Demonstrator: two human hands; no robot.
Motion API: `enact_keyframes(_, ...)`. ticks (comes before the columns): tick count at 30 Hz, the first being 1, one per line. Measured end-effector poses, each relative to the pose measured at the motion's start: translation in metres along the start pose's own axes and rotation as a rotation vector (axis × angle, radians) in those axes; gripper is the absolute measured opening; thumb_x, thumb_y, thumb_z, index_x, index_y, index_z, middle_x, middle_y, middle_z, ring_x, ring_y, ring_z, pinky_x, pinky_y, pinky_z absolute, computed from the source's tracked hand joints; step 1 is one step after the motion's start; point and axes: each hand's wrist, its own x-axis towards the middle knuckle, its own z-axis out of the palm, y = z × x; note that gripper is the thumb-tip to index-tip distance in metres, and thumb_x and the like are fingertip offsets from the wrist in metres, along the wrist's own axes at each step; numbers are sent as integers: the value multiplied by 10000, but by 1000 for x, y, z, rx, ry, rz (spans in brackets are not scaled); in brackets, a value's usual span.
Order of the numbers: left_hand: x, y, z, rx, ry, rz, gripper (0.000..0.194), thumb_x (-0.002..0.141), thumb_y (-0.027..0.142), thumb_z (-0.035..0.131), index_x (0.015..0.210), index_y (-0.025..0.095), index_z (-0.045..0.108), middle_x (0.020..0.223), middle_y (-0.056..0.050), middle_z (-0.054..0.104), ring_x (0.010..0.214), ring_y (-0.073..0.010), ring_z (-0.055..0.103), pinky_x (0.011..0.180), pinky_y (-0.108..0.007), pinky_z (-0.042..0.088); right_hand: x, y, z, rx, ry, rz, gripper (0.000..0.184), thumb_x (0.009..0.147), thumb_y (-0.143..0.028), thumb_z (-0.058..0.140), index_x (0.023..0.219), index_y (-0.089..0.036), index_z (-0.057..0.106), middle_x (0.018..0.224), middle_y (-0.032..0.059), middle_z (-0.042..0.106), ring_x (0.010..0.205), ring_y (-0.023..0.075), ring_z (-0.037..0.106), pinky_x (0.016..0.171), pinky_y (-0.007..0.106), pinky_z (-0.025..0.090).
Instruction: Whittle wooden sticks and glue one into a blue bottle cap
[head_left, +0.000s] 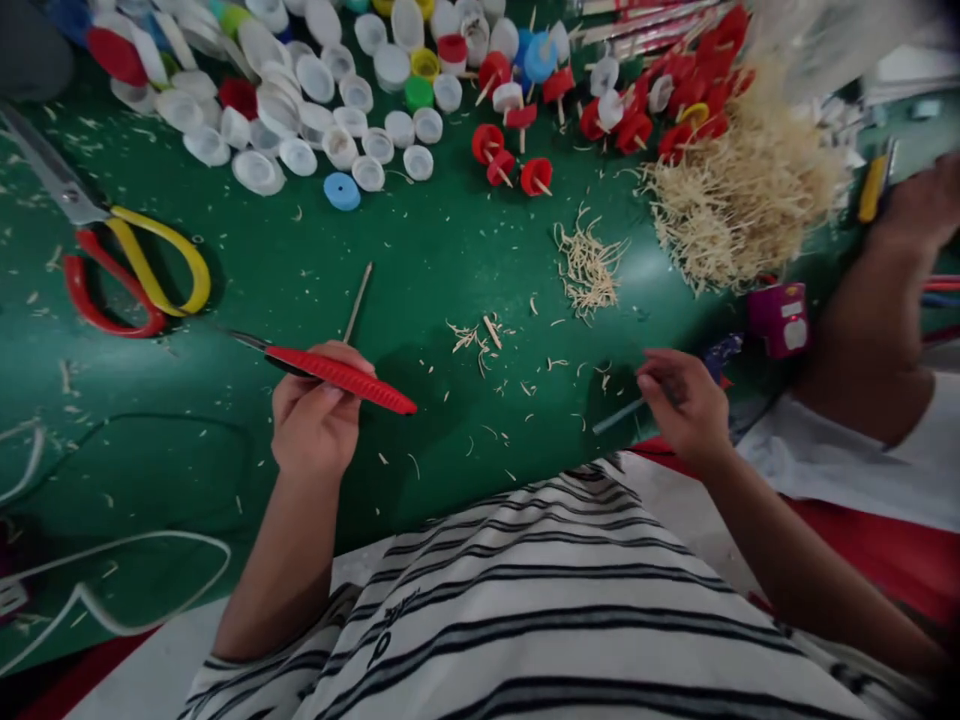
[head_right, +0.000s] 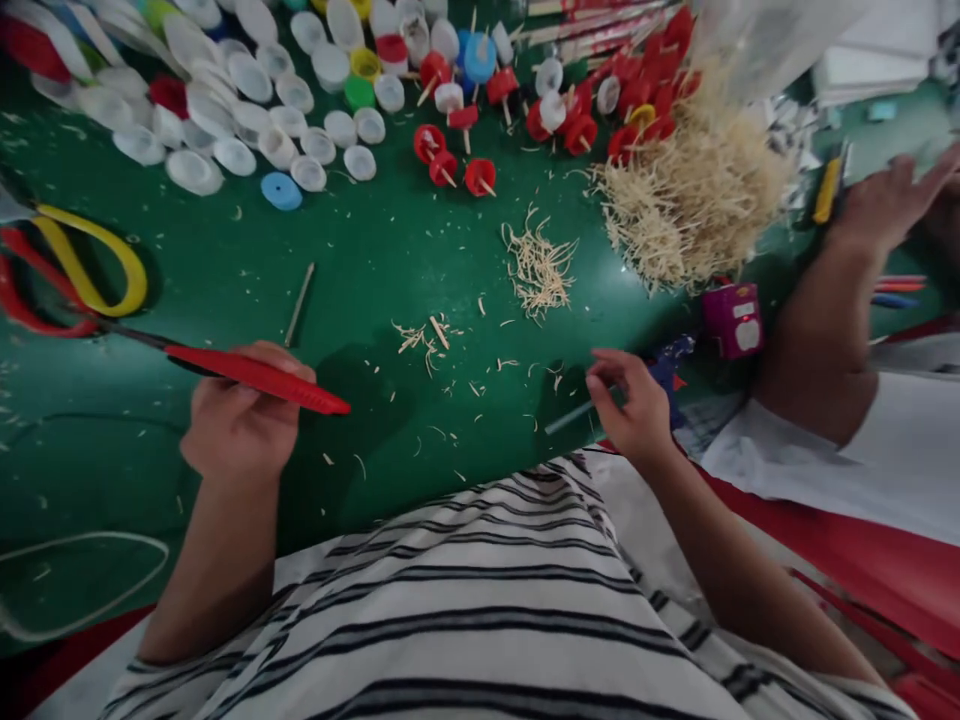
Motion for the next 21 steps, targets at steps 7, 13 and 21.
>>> enact_keyframes(7, 1, 9, 12, 52, 167, 142, 240, 576, 251, 574, 648, 201, 798, 648, -67, 587, 634, -191, 601, 496, -309, 456, -17, -3, -9, -69, -76, -265, 344, 973, -177, 710, 1301, -280, 735, 1021, 70, 786, 830, 219, 752, 789, 388, 640)
enact_keyframes(13, 38, -3, -3, 60, 308, 185, 246, 481, 238, 524, 622, 177, 716, 616, -20, 624, 497, -139, 563, 404, -255, 360, 1, -39, -24, 236, -423, -376, 227, 1000, -180, 694, 1203, -250, 769, 1099, 92, 802, 1001, 214, 784, 869, 343, 640)
enact_keyframes(21, 48, -4, -21, 91, 301, 235, 243, 535, 253, 523, 691, 167, 688, 641, -8, 602, 506, -110, 568, 419, -262, 363, 77, -31, 23, 680, -985, 56, 453, 968, -593, 773, 1148, -180, 819, 1124, 109, 839, 985, 187, 805, 917, 346, 662)
